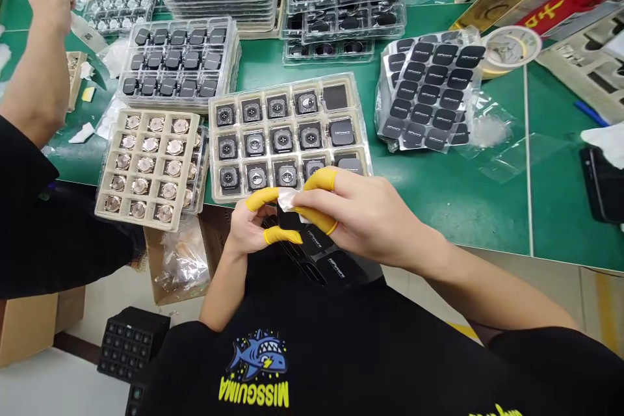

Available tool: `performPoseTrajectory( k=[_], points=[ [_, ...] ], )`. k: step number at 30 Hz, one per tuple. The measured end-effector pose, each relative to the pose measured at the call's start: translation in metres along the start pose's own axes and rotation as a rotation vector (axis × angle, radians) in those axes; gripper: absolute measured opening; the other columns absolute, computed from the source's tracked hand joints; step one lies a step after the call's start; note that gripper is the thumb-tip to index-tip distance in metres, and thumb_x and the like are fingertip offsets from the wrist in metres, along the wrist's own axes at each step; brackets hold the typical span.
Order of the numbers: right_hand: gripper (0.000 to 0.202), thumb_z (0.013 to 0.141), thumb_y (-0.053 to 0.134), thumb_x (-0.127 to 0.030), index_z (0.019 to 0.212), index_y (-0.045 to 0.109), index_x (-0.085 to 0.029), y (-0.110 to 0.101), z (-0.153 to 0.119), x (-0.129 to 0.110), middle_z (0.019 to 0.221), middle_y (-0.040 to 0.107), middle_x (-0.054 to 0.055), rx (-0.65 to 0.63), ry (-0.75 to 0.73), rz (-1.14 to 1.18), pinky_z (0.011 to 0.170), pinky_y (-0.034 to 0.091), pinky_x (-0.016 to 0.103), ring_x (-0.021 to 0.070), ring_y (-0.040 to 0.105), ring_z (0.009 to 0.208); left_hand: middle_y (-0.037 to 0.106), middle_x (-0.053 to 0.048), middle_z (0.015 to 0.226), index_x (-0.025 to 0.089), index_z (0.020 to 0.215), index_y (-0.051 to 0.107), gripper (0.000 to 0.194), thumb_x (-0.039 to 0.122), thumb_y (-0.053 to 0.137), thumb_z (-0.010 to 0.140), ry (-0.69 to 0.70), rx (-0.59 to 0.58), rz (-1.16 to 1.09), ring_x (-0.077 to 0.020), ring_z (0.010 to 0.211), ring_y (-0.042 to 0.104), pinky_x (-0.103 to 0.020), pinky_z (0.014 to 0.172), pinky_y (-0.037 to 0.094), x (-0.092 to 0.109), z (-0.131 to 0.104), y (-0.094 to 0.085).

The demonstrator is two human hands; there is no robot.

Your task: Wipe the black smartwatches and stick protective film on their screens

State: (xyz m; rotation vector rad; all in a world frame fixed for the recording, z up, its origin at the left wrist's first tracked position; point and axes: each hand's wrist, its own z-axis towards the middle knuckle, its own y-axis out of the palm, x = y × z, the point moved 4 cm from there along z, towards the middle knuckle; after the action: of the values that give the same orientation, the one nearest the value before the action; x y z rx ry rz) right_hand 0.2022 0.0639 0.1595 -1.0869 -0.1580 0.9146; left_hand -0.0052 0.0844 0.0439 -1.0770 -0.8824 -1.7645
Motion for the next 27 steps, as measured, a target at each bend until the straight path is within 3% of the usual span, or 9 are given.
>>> performPoseTrajectory(
  k=[4, 7, 10, 14, 19, 27],
  points=[
    [0.028, 0.117, 0.054, -0.014, 0.123, 0.081, -0.021, 0.006, 0.001, -0.003, 0.096, 0.076, 0.006, -0.041, -0.070, 0.069, 0.062, 0.039, 0.031, 0.0193, 0.065, 0.081, 0.093, -0.006, 0.111, 0.026, 0.136, 0.088, 0.081, 0.055, 0.114, 0.065, -0.021, -0.029, -0.023, -0.0239, 0.092, 0.091, -0.029, 0.081, 0.074, 0.002, 0.002, 0.001],
    [0.032, 0.117, 0.051, -0.013, 0.114, 0.081, -0.019, -0.001, 0.000, -0.005, 0.089, 0.072, 0.004, -0.145, -0.161, 0.091, 0.061, 0.037, 0.032, 0.0178, 0.061, 0.073, 0.093, -0.005, 0.107, 0.027, 0.132, 0.091, 0.079, 0.059, 0.114, 0.063, -0.021, 0.047, -0.029, -0.0216, 0.088, 0.090, -0.026, 0.077, 0.074, 0.004, 0.002, -0.005],
    [0.031, 0.116, 0.050, -0.011, 0.108, 0.080, -0.018, -0.016, -0.008, 0.004, 0.090, 0.073, 0.006, -0.227, -0.129, -0.003, 0.057, 0.035, 0.035, 0.0189, 0.063, 0.071, 0.093, -0.005, 0.102, 0.025, 0.126, 0.092, 0.079, 0.060, 0.115, 0.059, -0.073, 0.134, -0.018, -0.0209, 0.084, 0.090, -0.026, 0.074, 0.074, 0.007, 0.002, -0.012],
    [0.016, 0.118, 0.063, -0.022, 0.123, 0.078, -0.026, -0.041, -0.019, 0.018, 0.105, 0.081, 0.006, -0.046, 0.051, 0.032, 0.062, 0.049, 0.034, 0.0207, 0.072, 0.078, 0.092, -0.004, 0.095, 0.023, 0.121, 0.093, 0.078, 0.058, 0.117, 0.055, -0.075, 0.166, -0.053, -0.0206, 0.079, 0.089, -0.025, 0.071, 0.074, 0.016, 0.003, -0.011],
    [0.022, 0.110, 0.074, -0.012, 0.117, 0.076, -0.032, -0.049, -0.022, 0.022, 0.107, 0.081, 0.002, 0.121, 0.242, 0.116, 0.070, 0.059, 0.033, 0.0208, 0.079, 0.086, 0.092, -0.004, 0.097, 0.024, 0.124, 0.092, 0.079, 0.057, 0.117, 0.057, -0.075, 0.113, -0.080, -0.0193, 0.079, 0.089, -0.025, 0.071, 0.074, 0.019, 0.005, -0.001],
    [0.013, 0.114, 0.072, -0.018, 0.123, 0.077, -0.025, -0.037, -0.018, 0.012, 0.104, 0.078, 0.005, 0.049, 0.106, 0.153, 0.067, 0.053, 0.031, 0.0182, 0.073, 0.081, 0.092, -0.004, 0.103, 0.027, 0.133, 0.090, 0.079, 0.054, 0.114, 0.063, -0.063, 0.057, -0.089, -0.0198, 0.082, 0.089, -0.028, 0.078, 0.076, 0.019, 0.002, 0.004]
  ],
)
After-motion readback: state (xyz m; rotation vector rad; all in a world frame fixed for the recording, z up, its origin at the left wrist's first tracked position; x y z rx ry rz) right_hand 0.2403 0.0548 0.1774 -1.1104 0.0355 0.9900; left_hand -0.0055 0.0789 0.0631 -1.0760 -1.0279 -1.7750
